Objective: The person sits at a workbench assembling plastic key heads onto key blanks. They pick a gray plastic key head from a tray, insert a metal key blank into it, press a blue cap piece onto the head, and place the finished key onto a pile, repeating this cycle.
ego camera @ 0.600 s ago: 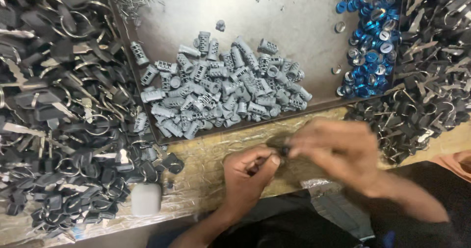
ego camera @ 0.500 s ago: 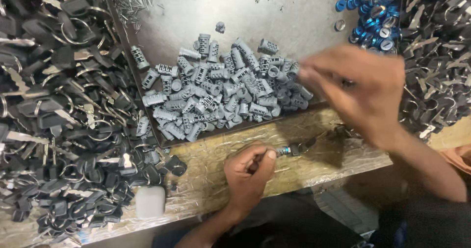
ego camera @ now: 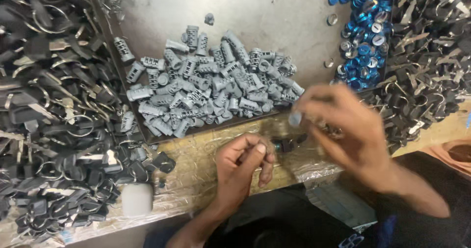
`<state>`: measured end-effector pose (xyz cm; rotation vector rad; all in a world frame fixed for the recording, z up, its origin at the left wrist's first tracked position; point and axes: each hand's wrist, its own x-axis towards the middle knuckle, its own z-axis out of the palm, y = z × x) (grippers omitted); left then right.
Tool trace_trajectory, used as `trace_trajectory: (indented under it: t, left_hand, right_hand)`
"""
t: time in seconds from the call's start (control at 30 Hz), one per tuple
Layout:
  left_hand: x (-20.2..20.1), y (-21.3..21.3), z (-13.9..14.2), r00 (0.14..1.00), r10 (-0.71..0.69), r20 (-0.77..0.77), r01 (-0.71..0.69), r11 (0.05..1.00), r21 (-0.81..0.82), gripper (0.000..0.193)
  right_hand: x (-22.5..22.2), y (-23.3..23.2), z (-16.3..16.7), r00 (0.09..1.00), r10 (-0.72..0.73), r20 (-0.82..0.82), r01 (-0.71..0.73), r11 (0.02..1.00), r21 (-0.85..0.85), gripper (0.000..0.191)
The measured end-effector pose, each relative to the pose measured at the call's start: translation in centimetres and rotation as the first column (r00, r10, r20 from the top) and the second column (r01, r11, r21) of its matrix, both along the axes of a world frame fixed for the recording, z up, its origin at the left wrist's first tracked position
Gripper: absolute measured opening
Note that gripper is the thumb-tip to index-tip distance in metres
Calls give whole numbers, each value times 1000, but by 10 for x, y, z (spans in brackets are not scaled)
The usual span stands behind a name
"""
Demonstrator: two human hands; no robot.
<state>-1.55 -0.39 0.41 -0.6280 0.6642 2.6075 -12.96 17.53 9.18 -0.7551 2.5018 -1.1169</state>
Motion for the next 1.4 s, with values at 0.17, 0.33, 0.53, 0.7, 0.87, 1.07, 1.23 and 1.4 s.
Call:
trace_trajectory:
  t: [0.17, 0.33, 0.53, 0.7, 0.87, 1.07, 1.23, 1.4]
  left_hand:
    - [-4, -11, 17, 974, -227, -14, 228, 971, 67, 15]
    - [-7, -7, 30, 956, -295, 13, 291, 935, -203, 13]
    - [-3, -7, 48, 916, -389, -101, 170, 603, -779, 10]
    - [-3, -5, 57, 815, -475, -333, -192, 320, -928, 7]
    - [-6, -1, 53, 896, -420, -147, 91, 495, -864, 10]
    - [-12, -10, 51, 841, -523, -140, 114, 424, -899, 12]
    - [-6, 11, 59, 763, -459, -456, -372, 265, -890, 9]
    - [-1, 13, 41, 812, -273, -516, -279, 595, -754, 10]
  right_hand:
    - [71, 8, -10, 977, -208, 48, 212, 972, -100, 32]
    - [86, 20, -14, 975, -205, 91, 216, 967, -134, 29]
    - [78, 15, -15, 968, 13, -250, -49, 989, -136, 27]
    - [80, 18, -20, 974, 5, -227, -43, 986, -163, 33]
    - [85, 24, -29, 983, -40, -176, -10, 961, -276, 35]
    - [83, 31, -34, 965, 49, -258, -110, 967, -230, 38]
    - [87, 26, -34, 945, 19, -327, -59, 992, -113, 39]
    - [80, 19, -40, 801, 96, -590, -235, 958, -163, 34]
